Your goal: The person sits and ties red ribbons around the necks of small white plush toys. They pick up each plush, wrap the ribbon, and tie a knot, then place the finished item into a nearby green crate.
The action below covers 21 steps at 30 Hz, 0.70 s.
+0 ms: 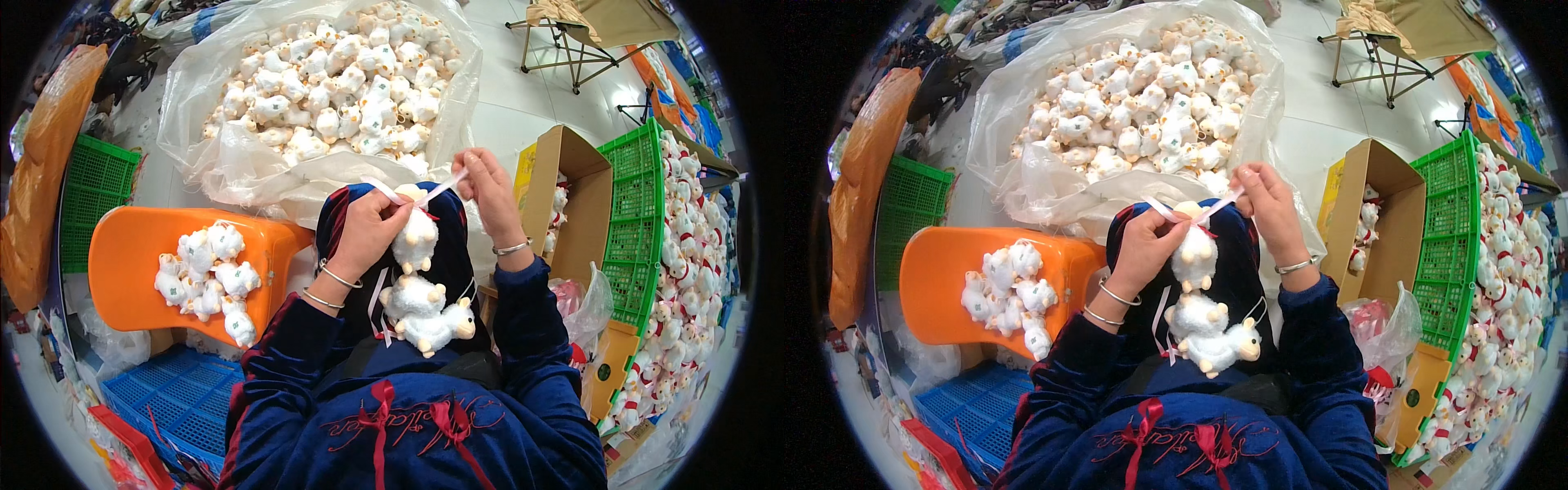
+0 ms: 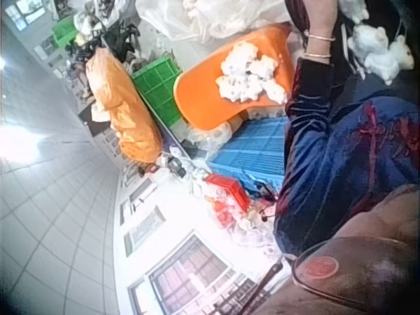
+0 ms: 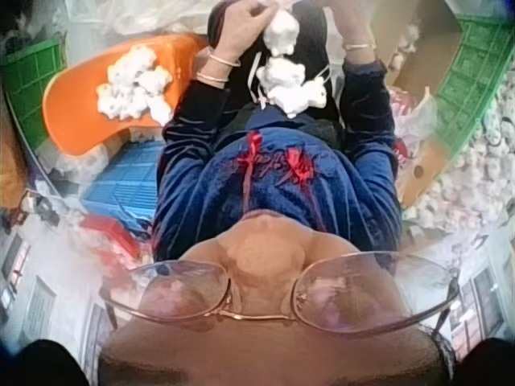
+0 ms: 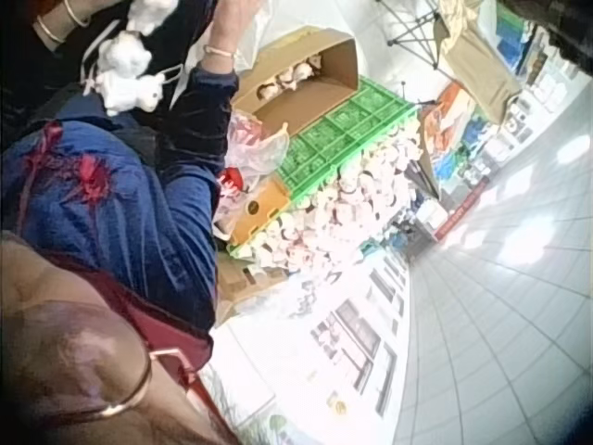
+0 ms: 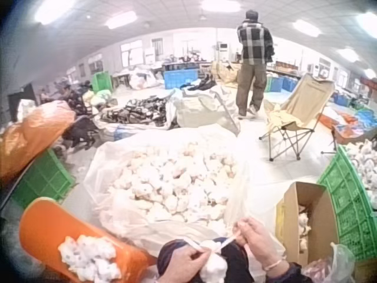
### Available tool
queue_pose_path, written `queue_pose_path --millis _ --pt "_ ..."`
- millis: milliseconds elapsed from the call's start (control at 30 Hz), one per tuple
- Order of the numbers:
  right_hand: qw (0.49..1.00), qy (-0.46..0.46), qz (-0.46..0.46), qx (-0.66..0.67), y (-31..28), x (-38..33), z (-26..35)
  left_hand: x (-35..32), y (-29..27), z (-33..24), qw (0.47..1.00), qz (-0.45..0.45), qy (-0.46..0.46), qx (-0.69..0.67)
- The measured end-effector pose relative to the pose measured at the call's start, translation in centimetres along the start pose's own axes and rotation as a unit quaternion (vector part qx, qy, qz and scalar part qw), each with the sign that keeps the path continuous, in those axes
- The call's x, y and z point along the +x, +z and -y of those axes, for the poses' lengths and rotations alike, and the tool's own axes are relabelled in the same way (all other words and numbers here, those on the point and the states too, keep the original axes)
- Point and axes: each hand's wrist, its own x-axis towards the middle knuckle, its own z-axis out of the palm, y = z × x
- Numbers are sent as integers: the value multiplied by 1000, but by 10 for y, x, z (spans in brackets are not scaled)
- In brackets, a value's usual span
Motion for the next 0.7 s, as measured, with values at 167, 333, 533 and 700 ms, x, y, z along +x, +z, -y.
queue_pose_path --millis 167,333,533,700 --pt "937 -161 -162 -266 -6 2 9 -1 5 -4 994 -41 103 -2" --pt "948 188 53 -253 4 -8 11 2 8 11 989 -55 138 -19" --pt "965 170 35 -197 27 -8 -9 3 7 10 987 -54 147 -19" --pt "991 127 -8 -37 47 -8 -12 3 7 2 984 -53 171 -2"
